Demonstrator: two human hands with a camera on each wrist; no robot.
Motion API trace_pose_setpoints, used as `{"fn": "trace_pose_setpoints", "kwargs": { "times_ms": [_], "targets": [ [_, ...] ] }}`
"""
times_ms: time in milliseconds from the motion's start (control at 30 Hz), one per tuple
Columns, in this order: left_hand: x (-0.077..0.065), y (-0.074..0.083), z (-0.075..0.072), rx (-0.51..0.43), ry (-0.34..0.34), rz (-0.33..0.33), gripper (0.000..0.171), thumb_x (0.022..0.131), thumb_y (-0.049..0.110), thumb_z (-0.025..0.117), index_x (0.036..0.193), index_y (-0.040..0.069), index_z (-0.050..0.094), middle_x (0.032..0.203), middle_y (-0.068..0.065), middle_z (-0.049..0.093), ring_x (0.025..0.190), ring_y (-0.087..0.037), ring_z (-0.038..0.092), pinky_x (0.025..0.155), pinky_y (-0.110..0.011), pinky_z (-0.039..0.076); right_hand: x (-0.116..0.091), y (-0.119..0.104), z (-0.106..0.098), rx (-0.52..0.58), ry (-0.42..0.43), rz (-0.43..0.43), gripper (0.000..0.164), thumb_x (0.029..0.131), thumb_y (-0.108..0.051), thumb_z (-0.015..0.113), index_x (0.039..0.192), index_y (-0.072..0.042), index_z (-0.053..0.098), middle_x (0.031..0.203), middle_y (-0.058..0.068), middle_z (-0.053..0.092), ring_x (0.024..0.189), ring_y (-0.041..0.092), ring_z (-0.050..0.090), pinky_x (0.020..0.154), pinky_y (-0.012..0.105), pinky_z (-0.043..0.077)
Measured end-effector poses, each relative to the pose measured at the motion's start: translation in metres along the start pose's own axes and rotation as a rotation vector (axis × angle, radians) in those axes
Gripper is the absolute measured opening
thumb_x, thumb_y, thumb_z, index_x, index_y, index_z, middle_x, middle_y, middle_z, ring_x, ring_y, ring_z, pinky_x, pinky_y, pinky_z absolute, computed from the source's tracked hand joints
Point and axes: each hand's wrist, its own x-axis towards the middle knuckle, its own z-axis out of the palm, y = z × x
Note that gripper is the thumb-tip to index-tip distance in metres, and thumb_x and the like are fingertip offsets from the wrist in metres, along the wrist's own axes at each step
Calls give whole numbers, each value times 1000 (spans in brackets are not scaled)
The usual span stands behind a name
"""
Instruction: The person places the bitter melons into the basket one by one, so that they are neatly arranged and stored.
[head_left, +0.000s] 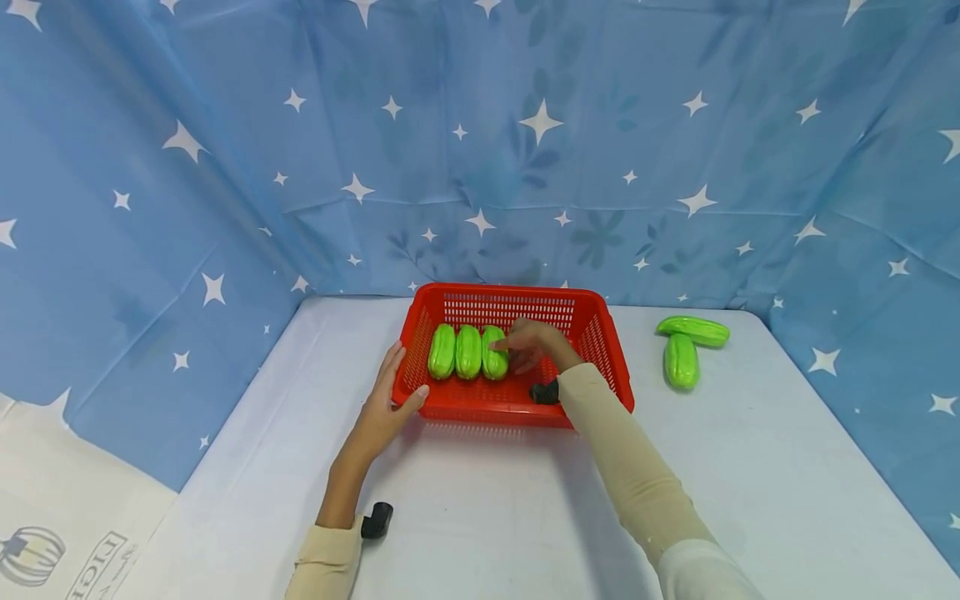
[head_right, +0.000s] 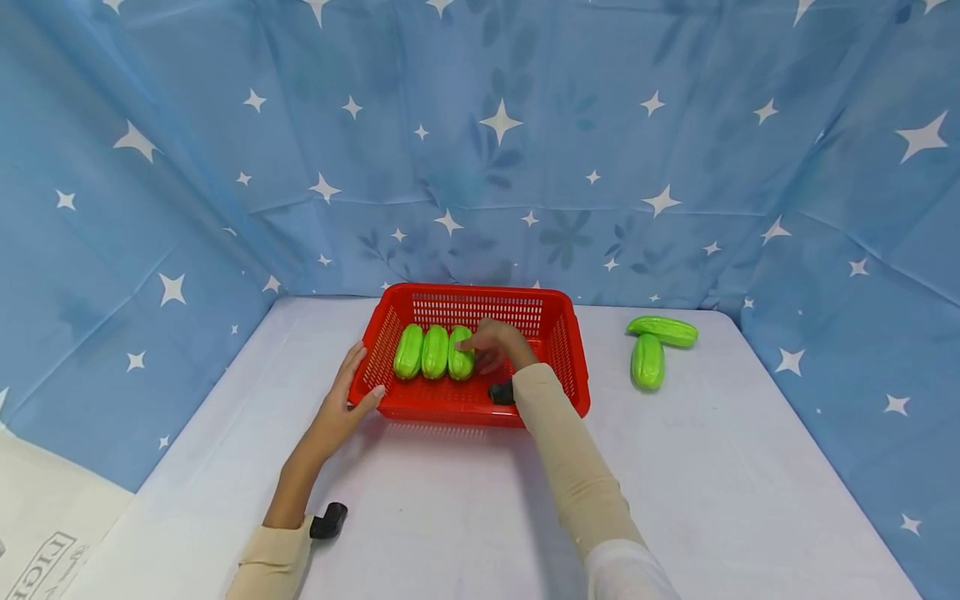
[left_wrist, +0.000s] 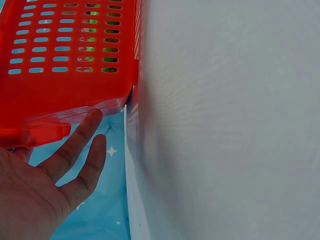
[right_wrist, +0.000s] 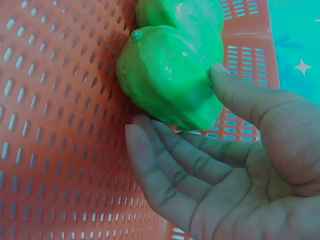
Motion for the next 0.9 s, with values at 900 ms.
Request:
{"fn": "trace_pose_setpoints", "kwargs": {
  "times_ms": [900],
  "targets": [
    [1, 0, 0, 4, -4, 5, 81, 94, 44, 61, 158, 20, 15, 165, 10, 7, 152, -23, 14, 114, -57, 30, 1, -1, -1, -37, 46, 5, 26, 94, -30, 65, 88, -7, 55, 105, 15, 67, 99, 30, 67, 85, 41, 59]
  ]
}}
